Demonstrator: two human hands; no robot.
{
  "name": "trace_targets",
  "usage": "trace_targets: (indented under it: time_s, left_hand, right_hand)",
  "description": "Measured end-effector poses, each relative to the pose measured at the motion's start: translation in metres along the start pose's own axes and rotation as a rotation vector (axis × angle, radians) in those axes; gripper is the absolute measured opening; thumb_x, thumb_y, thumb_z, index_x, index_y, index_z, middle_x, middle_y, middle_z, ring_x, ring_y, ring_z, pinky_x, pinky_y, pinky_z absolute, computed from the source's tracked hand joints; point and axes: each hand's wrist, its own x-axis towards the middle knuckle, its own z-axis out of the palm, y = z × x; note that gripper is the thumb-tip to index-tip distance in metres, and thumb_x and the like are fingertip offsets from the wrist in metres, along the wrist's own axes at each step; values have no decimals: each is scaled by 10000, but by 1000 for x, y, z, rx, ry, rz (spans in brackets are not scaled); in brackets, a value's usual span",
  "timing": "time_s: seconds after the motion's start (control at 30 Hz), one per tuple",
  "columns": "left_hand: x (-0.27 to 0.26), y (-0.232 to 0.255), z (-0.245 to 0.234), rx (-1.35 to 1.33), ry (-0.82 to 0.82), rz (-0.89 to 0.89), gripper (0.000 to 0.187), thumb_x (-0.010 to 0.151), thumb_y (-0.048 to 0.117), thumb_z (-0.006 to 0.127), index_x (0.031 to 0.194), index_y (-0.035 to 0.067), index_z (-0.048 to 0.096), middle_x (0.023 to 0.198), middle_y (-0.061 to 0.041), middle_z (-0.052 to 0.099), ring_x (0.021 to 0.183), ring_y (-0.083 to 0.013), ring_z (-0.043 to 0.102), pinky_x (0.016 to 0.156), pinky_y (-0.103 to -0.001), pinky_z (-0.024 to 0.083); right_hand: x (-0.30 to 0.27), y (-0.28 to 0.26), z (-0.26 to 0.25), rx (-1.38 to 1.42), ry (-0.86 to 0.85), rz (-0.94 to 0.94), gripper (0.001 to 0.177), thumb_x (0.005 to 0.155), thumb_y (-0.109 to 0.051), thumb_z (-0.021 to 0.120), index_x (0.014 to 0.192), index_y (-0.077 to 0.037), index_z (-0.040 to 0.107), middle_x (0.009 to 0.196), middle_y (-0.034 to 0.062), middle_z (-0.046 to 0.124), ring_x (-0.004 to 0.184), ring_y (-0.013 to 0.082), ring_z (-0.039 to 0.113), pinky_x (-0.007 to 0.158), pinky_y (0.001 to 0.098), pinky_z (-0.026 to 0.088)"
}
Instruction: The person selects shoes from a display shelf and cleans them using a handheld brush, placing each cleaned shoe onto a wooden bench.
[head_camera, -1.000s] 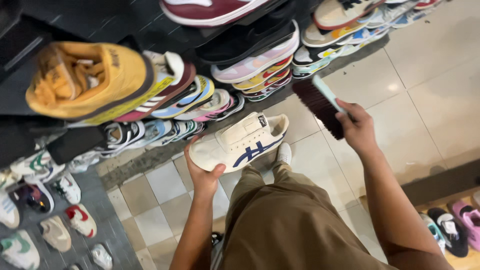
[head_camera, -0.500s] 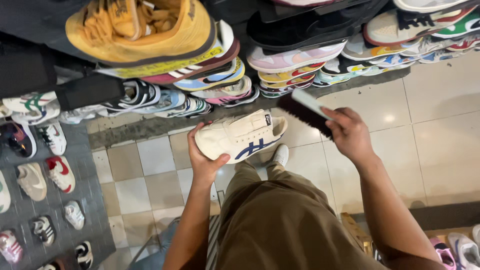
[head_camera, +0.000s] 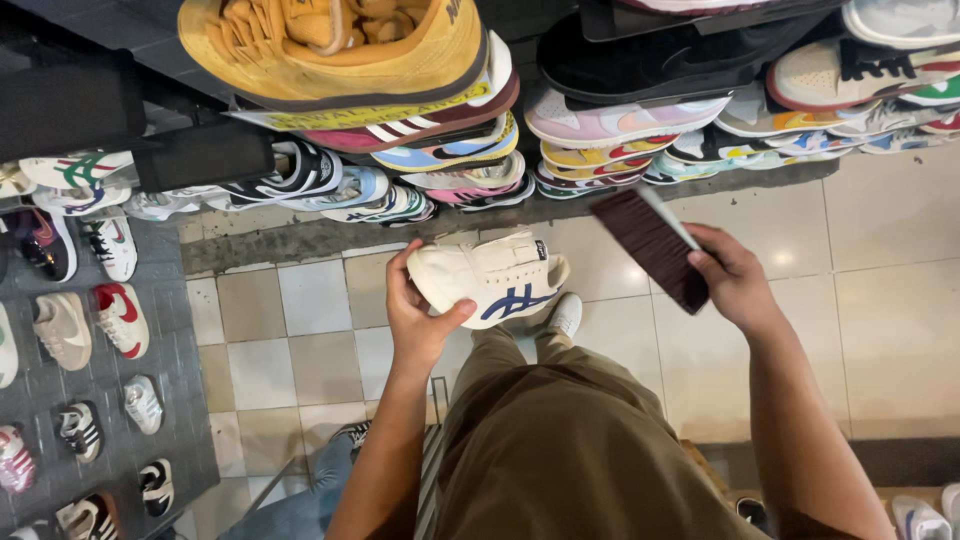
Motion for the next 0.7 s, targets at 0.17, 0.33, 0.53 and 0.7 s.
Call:
trace_targets:
  time_s: [0.17,0.33,0.53,0.7]
  left_hand:
    - [5,8,12,-57,12,-36,973,663,171,941,1487,62,436,1362,-100,526,1231,-202,529,1065,-390,468]
    - [11,-1,23,-190,56,-66,862,742,153,878,1491,46,466,1335,-99,569,1241,-187,545,1066,-359,479]
    - [23,17,33,-614,144,-175,736,785,210,742,1466,51,512,1263,-193,672,1100,-317,707,919,-447,608]
    - [25,5,29,-833,258,-417,728,852,543,605,1460,148,536,1452,-181,590,1306,-364,592,1164,-576,431]
  right_hand:
    - [-8,22,11,225,-15,27,371,1020,19,597,1376,-71,649,1063,139,715,971,213,645,956,439,510]
    - [-10,38,24,422,-11,15,316,1042,45,545,1347,1,616,1030,156,711,848,212,662,772,415,571]
    - [-17,4,11,-106,0,-318,254,958,-21,685,1183,-104,769,1068,87,732,1078,342,704,993,479,515]
    - [-25,46,-3,294,59,-158,394,997,80,584,1383,4,607,1143,143,666,1130,244,615,1101,490,443]
